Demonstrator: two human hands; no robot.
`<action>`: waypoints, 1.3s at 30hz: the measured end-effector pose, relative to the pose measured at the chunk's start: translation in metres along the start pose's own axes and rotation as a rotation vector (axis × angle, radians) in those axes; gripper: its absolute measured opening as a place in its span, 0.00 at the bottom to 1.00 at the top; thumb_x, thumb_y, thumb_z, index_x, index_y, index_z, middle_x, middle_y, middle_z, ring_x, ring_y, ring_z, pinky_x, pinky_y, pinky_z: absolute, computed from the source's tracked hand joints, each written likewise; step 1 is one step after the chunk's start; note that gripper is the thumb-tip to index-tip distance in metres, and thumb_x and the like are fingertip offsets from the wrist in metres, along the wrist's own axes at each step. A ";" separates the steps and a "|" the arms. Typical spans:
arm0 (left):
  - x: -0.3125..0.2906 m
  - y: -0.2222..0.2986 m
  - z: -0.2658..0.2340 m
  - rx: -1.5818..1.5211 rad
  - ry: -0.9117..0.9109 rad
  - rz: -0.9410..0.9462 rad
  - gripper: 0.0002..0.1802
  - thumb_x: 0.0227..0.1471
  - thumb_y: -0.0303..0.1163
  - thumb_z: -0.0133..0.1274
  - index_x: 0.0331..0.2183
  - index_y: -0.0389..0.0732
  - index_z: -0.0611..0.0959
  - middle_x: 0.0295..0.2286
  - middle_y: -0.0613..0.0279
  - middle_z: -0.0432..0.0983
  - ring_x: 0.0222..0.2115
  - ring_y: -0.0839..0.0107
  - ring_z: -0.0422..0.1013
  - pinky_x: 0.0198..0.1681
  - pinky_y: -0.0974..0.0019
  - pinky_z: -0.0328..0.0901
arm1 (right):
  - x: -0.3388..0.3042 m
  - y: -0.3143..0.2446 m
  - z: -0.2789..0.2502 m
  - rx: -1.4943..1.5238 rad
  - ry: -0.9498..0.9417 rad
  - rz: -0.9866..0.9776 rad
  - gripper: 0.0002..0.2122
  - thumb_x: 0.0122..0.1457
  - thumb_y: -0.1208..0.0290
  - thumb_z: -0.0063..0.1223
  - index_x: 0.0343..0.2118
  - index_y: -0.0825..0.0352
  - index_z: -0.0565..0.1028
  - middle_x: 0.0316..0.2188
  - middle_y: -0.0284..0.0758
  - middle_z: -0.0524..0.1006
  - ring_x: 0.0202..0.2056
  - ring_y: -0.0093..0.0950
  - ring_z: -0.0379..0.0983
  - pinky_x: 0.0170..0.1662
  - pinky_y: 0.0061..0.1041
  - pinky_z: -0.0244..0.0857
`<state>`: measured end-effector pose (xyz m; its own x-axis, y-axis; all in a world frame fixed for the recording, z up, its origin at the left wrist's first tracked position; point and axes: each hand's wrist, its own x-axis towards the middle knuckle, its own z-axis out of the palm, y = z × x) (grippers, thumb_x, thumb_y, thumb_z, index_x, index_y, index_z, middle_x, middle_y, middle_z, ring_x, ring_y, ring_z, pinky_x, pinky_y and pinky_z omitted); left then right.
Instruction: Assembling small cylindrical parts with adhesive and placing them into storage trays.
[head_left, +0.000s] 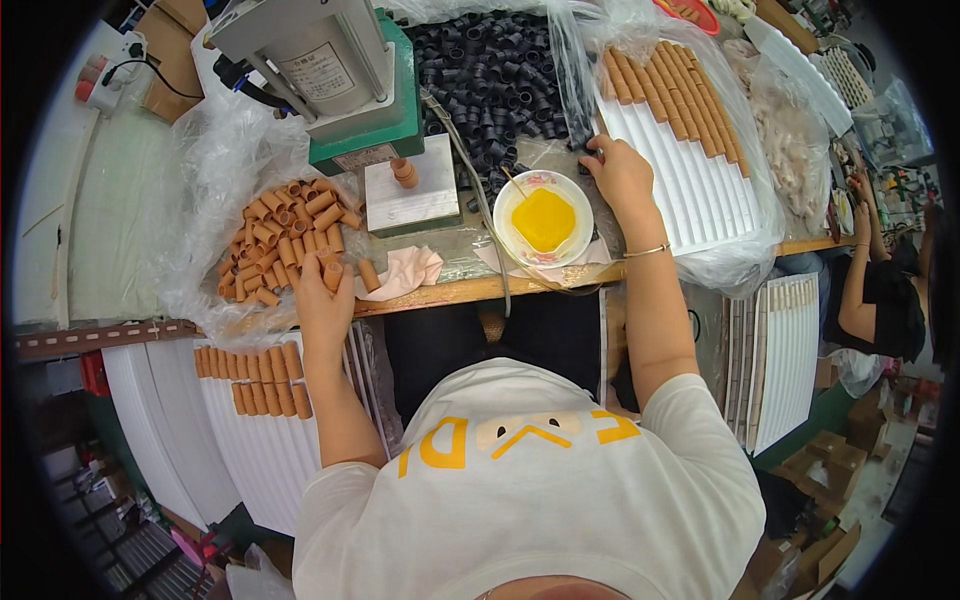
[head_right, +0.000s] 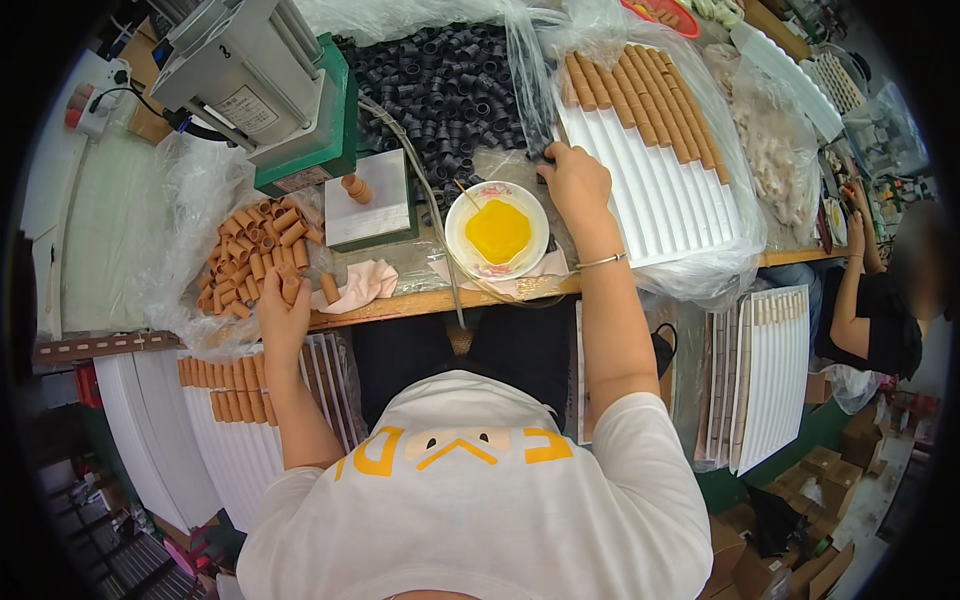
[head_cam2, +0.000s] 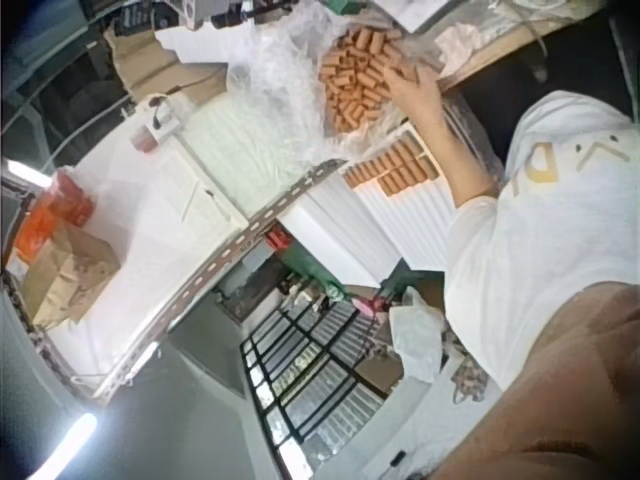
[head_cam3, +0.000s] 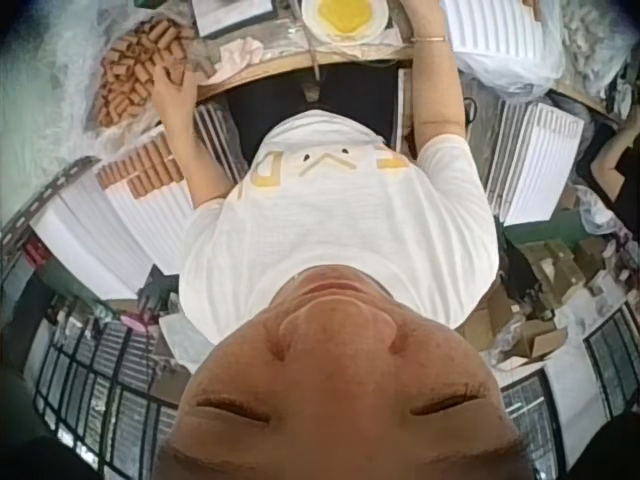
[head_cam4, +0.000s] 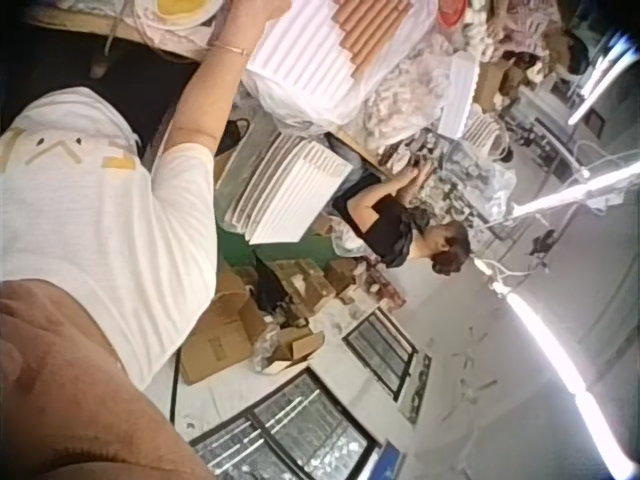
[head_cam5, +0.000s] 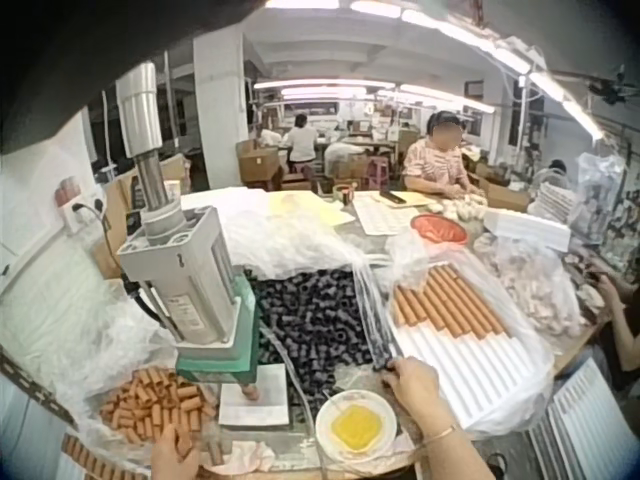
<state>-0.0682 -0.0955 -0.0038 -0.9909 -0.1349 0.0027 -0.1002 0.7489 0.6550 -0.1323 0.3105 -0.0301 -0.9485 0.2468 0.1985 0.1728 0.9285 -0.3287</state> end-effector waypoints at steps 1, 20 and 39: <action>0.003 -0.006 0.005 0.120 0.075 0.066 0.19 0.47 0.34 0.60 0.39 0.37 0.74 0.27 0.48 0.77 0.30 0.50 0.75 0.35 0.59 0.68 | 0.003 0.004 0.002 -0.108 -0.068 -0.021 0.08 0.51 0.64 0.61 0.33 0.60 0.79 0.29 0.37 0.79 0.32 0.38 0.77 0.35 0.35 0.69; -0.018 0.032 0.035 -0.733 -0.162 0.418 0.20 0.43 0.16 0.62 0.36 0.38 0.71 0.34 0.60 0.77 0.35 0.74 0.74 0.40 0.72 0.69 | -0.092 -0.045 -0.019 0.044 0.096 -0.544 0.03 0.46 0.71 0.59 0.26 0.59 0.79 0.34 0.31 0.73 0.38 0.30 0.68 0.40 0.34 0.54; -0.021 0.126 0.107 -0.514 -0.352 0.566 0.16 0.45 0.17 0.61 0.36 0.39 0.74 0.33 0.60 0.79 0.33 0.75 0.76 0.37 0.73 0.69 | -0.060 0.061 -0.069 0.609 0.588 0.066 0.11 0.49 0.73 0.64 0.36 0.66 0.78 0.34 0.38 0.76 0.35 0.34 0.72 0.40 0.30 0.66</action>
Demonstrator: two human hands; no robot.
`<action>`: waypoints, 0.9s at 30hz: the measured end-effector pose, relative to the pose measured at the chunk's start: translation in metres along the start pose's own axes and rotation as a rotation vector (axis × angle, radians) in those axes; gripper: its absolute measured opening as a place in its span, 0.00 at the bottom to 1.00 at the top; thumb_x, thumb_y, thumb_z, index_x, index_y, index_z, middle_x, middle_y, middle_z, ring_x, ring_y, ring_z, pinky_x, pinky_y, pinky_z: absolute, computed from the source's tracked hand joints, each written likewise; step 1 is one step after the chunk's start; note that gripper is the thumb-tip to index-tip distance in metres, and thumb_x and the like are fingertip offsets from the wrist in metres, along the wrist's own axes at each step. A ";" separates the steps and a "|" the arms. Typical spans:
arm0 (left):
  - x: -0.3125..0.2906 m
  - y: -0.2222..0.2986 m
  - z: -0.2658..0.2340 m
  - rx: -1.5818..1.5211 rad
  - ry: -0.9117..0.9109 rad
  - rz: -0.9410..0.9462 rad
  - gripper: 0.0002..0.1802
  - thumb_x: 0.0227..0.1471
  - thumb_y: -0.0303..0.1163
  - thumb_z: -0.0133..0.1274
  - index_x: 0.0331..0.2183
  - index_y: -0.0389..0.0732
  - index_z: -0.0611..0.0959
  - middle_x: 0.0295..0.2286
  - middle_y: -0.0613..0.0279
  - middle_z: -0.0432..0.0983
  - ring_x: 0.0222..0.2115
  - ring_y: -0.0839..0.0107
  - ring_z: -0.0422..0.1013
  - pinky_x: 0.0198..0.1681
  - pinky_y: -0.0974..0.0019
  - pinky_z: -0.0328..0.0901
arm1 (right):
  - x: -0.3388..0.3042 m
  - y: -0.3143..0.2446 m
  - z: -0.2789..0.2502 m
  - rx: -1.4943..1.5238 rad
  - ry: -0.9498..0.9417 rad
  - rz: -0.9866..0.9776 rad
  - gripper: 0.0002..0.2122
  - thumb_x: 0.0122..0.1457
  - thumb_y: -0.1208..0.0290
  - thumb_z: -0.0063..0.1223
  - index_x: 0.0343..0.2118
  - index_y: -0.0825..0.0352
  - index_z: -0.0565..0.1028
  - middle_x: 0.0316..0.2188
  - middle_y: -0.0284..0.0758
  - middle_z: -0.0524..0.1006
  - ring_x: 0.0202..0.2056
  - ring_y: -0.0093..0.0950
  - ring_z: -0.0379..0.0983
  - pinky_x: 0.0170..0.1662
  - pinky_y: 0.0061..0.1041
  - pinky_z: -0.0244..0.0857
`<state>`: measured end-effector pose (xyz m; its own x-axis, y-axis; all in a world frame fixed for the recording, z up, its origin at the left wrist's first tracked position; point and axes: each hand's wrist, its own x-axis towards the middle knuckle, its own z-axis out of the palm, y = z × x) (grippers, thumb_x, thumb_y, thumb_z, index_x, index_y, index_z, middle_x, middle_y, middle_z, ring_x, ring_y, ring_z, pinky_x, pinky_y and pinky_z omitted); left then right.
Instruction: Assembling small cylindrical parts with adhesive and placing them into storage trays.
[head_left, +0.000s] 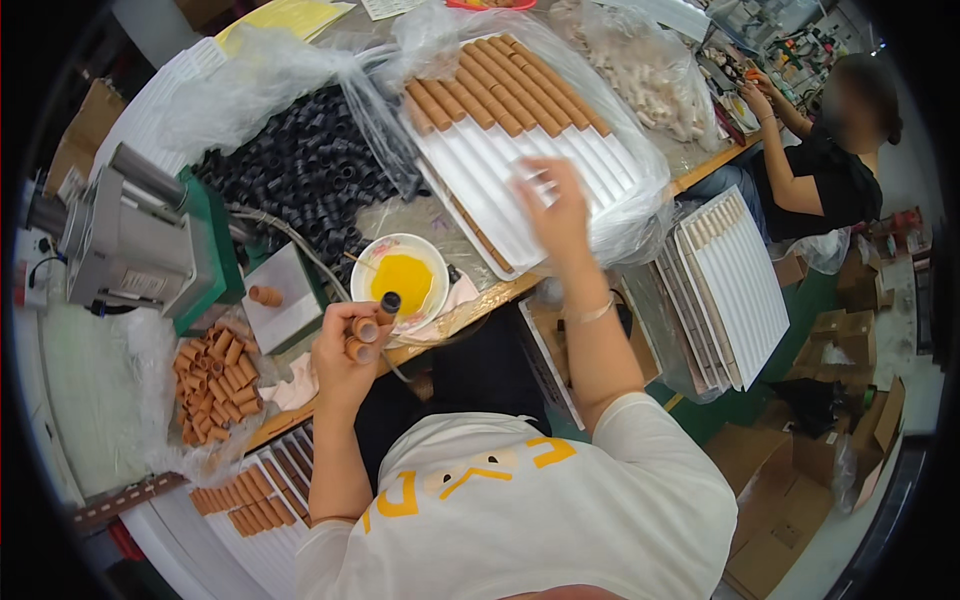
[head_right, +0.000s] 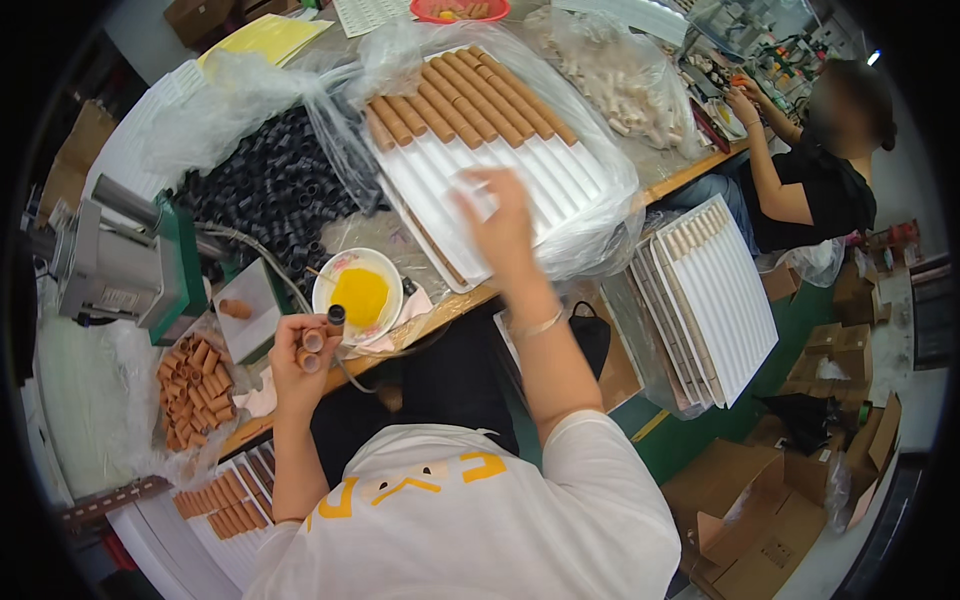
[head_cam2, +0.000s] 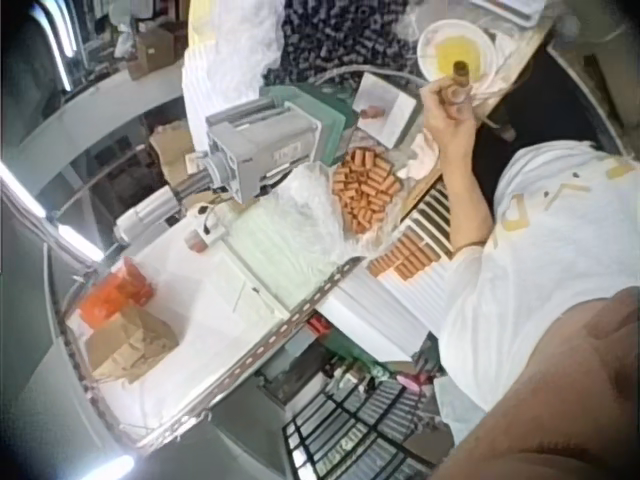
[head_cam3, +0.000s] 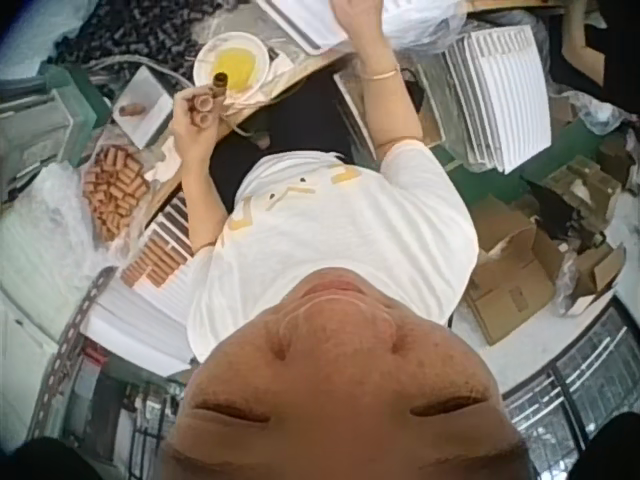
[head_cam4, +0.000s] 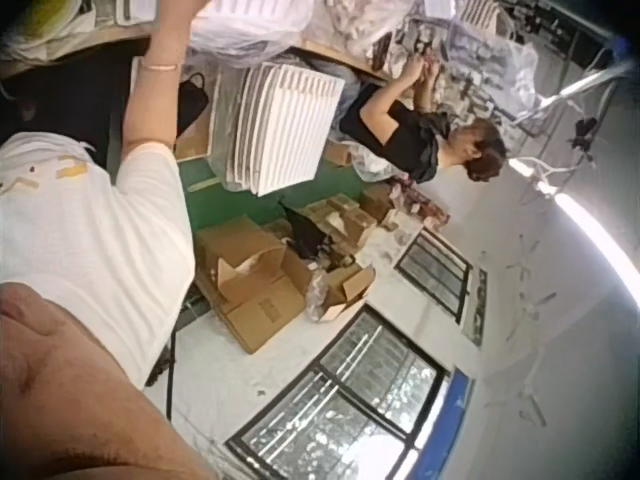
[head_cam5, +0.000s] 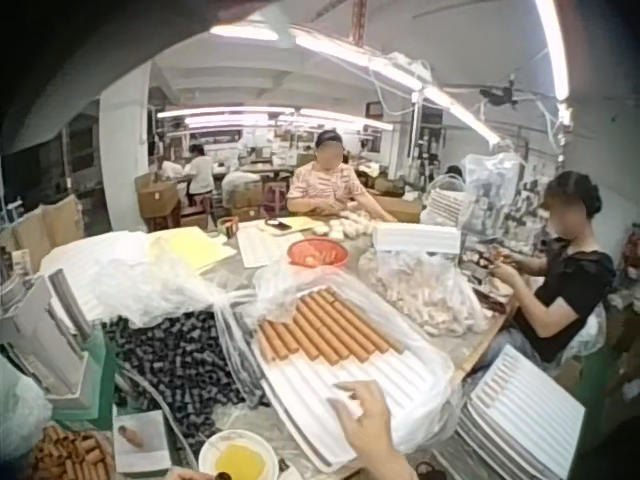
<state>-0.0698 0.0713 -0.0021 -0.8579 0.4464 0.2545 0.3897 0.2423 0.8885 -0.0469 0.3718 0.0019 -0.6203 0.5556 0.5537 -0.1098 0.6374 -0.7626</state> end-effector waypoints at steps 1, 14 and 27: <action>0.002 0.000 -0.001 -0.036 0.009 -0.041 0.17 0.44 0.17 0.61 0.36 0.39 0.73 0.34 0.60 0.79 0.34 0.75 0.75 0.38 0.74 0.68 | 0.021 0.038 -0.014 -0.218 0.117 0.019 0.13 0.49 0.73 0.64 0.38 0.65 0.77 0.33 0.38 0.75 0.35 0.33 0.71 0.39 0.29 0.66; 0.007 -0.007 -0.007 -0.075 0.077 -0.080 0.16 0.45 0.15 0.59 0.37 0.37 0.73 0.38 0.58 0.78 0.39 0.75 0.73 0.44 0.73 0.67 | 0.111 0.220 -0.075 -0.603 0.196 0.196 0.12 0.52 0.62 0.62 0.31 0.66 0.78 0.30 0.40 0.80 0.33 0.37 0.75 0.37 0.35 0.68; -0.027 0.006 -0.073 0.453 0.059 0.192 0.19 0.35 0.18 0.60 0.35 0.40 0.77 0.32 0.57 0.77 0.34 0.56 0.74 0.35 0.60 0.70 | -0.066 -0.110 0.068 0.111 -0.782 -0.480 0.22 0.45 0.74 0.65 0.46 0.63 0.74 0.31 0.33 0.77 0.33 0.32 0.70 0.42 0.32 0.59</action>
<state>-0.0691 -0.0017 0.0238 -0.7688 0.4736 0.4298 0.6377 0.5164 0.5716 -0.0467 0.2294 0.0266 -0.8323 -0.2994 0.4665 -0.5397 0.6291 -0.5593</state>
